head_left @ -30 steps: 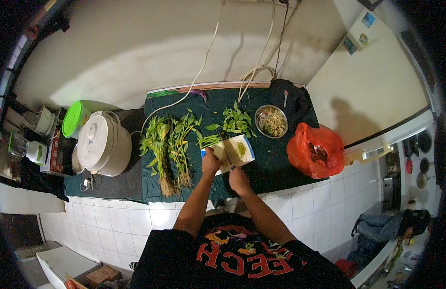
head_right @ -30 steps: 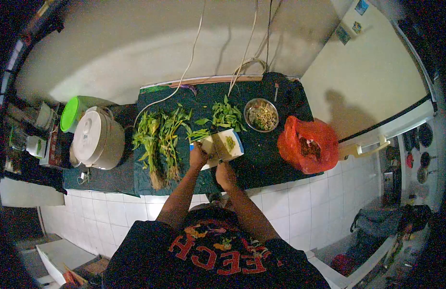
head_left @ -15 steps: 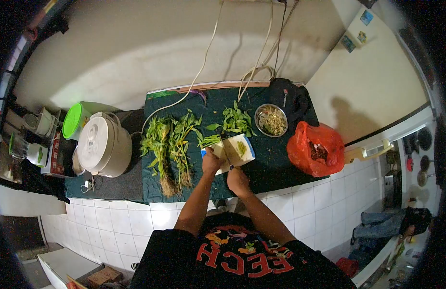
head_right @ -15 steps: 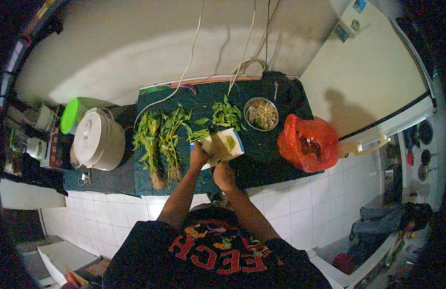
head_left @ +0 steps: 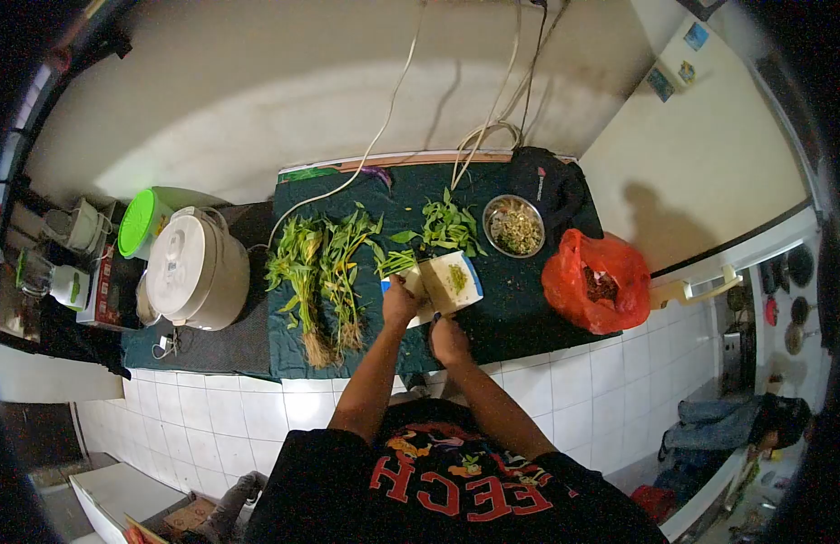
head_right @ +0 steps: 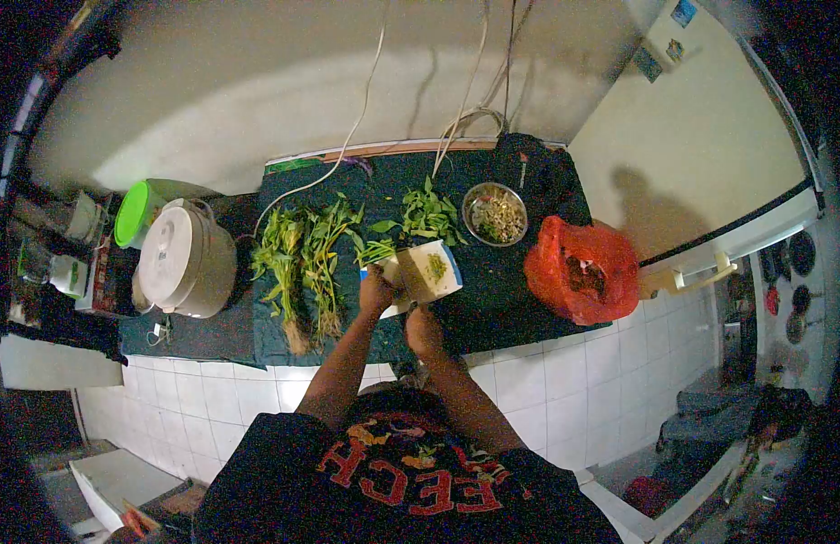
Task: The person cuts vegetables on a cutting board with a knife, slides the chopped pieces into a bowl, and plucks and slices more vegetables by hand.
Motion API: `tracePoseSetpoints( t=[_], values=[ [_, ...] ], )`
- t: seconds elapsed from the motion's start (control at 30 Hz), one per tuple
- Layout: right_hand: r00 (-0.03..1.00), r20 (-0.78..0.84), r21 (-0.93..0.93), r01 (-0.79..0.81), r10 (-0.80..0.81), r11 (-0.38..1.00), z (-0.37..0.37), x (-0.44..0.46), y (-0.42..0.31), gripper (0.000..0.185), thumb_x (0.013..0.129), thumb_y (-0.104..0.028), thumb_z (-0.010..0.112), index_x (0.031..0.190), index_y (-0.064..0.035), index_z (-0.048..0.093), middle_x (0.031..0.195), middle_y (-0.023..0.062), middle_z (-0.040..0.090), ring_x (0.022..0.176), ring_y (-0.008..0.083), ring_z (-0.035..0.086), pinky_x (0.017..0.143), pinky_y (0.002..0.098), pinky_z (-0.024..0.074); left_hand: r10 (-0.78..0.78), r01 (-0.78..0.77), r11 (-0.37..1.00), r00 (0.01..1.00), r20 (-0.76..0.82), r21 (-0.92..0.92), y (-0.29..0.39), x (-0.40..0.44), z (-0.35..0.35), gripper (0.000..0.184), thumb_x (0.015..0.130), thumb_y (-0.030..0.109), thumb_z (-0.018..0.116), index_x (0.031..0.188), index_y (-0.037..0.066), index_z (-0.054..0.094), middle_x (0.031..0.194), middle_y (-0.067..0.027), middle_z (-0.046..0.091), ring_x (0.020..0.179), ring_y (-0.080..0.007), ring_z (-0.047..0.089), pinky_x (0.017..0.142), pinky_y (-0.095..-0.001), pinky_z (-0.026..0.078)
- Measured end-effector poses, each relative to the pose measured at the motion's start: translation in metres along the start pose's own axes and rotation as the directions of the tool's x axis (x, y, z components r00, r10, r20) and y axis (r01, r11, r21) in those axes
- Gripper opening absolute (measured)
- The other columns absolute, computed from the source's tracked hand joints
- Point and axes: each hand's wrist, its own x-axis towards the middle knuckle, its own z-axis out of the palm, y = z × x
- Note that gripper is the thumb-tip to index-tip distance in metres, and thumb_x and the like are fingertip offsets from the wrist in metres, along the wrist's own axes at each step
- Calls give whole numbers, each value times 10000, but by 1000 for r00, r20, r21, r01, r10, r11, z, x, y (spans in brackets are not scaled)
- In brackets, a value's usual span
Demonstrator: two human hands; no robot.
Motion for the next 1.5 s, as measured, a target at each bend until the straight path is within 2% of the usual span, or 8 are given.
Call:
tracePoseSetpoints(
  t=[0.07, 0.5, 0.6, 0.83, 1.07, 1.2, 1.3, 1.5],
  values=[
    [974, -161, -29, 158, -161, 987, -16, -11, -13, 375, 944, -270, 438, 855, 30, 646, 885, 282, 644, 868, 451, 624, 752, 498, 502, 0, 0, 999, 1000, -7, 35, 8, -3, -5, 553, 688, 153, 770, 1114, 51, 432, 844, -158, 683, 851, -356, 666, 732, -443, 521],
    [969, -153, -83, 182, -193, 980, -20, -22, 7, 344, 937, -282, 473, 960, 60, 506, 782, 273, 628, 792, 453, 628, 693, 507, 501, -21, 21, 997, 1000, 1, 75, 0, -4, 1, 396, 756, 107, 688, 1102, 89, 497, 941, -181, 657, 885, -373, 637, 733, -476, 508],
    [944, -196, -141, 242, -267, 960, -23, -28, 18, 334, 933, -278, 487, 925, 53, 533, 811, 268, 631, 790, 461, 623, 696, 511, 500, 138, -143, 983, 989, 48, 116, 15, -22, -8, 72, 802, 131, 663, 854, 97, 700, 957, -120, 656, 880, -348, 616, 742, -445, 510],
    [953, -130, -143, 256, -274, 956, -36, -43, 37, 373, 946, -307, 468, 948, 62, 523, 783, 286, 620, 757, 456, 626, 687, 509, 512, 334, -314, 941, 925, -184, 128, -2, 1, -11, 210, 793, 82, 600, 980, 86, 696, 984, -134, 639, 947, -344, 593, 804, -433, 499],
    [932, 90, -354, 360, -352, 863, -46, -86, 51, 427, 951, -352, 444, 1029, 66, 484, 809, 289, 632, 771, 456, 639, 694, 521, 523, 335, -288, 897, 938, -89, 336, 3, 10, -23, 226, 796, 91, 550, 989, 53, 663, 1004, -135, 616, 947, -341, 576, 812, -428, 492],
    [982, 15, -349, 182, -189, 919, -33, -76, 58, 423, 951, -350, 444, 1027, 65, 481, 813, 288, 635, 768, 452, 645, 684, 509, 533, 415, -364, 863, 906, -79, 351, -2, 12, -16, 228, 796, 82, 540, 992, 61, 652, 1004, -133, 614, 953, -333, 579, 806, -426, 496],
    [974, -75, -278, 184, -212, 943, -54, -77, 44, 415, 952, -340, 447, 1004, 69, 493, 813, 285, 637, 766, 449, 647, 672, 497, 539, 248, -247, 939, 968, 25, 242, 12, 3, -21, 248, 800, 75, 519, 1017, 74, 638, 1007, -130, 613, 971, -327, 578, 824, -415, 495],
    [965, -182, -191, 152, -188, 970, -60, -57, 40, 387, 955, -319, 442, 959, 59, 525, 803, 291, 629, 770, 447, 642, 675, 508, 527, 512, -506, 810, 857, 64, 297, -7, 0, 7, 273, 789, 59, 503, 1028, 88, 631, 1022, -139, 613, 981, -321, 578, 850, -400, 489]
  ],
)
